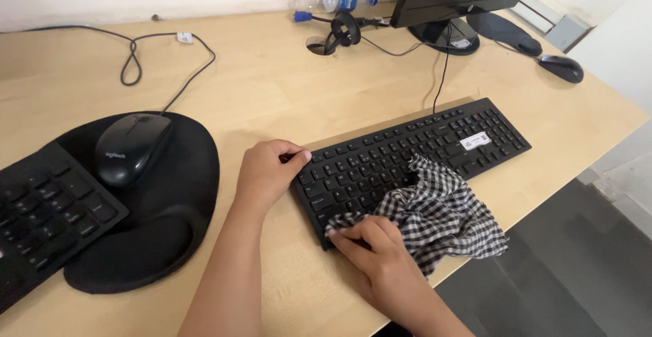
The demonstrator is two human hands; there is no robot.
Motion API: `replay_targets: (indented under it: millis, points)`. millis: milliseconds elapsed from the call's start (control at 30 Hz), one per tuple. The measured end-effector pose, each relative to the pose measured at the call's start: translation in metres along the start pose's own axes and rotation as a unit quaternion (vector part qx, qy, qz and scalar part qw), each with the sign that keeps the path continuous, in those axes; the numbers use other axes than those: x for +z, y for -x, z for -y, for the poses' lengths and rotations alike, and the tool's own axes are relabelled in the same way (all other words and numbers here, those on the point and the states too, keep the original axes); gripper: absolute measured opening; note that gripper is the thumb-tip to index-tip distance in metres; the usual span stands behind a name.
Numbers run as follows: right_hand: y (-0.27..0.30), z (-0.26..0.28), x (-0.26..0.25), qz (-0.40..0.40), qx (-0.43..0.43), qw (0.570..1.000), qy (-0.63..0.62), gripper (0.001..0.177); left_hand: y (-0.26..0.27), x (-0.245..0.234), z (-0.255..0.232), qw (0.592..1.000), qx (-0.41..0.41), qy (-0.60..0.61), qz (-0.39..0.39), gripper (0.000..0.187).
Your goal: The person wipes down a computer keyboard and the back of a monitor with a cloth.
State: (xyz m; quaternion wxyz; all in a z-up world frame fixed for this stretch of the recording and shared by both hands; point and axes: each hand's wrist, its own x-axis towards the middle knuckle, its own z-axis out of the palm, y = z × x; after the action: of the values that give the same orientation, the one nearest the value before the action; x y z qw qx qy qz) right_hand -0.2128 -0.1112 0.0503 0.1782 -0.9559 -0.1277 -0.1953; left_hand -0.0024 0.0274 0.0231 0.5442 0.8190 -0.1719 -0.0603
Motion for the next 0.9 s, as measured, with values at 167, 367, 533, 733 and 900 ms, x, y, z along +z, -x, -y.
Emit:
replay_targets:
  millis: [167, 367, 533, 733, 900]
  points:
    - [-0.005, 0.005, 0.009, -0.034, -0.017, 0.993, 0.115, 0.048, 0.002, -0.002, -0.004, 1.000, -0.011, -0.015, -0.002, 0.024]
    - [-0.002, 0.009, 0.005, -0.042, 0.032, 0.997, 0.055, 0.041, 0.002, -0.003, -0.006, 1.000, -0.009, -0.001, -0.002, 0.023]
    - [0.000, 0.019, 0.008, -0.041, 0.062, 0.993, 0.095, 0.040, 0.000, -0.001, -0.002, 1.000, -0.003, -0.011, -0.004, 0.024]
    - [-0.005, 0.018, 0.008, -0.058, 0.045, 0.994, 0.085, 0.037, -0.002, 0.000, 0.002, 1.000, 0.007, 0.004, -0.001, 0.025]
    - [-0.003, 0.013, 0.003, -0.049, 0.042, 0.993, 0.096, 0.039, -0.002, -0.001, 0.001, 1.000, 0.011, 0.000, -0.003, 0.025]
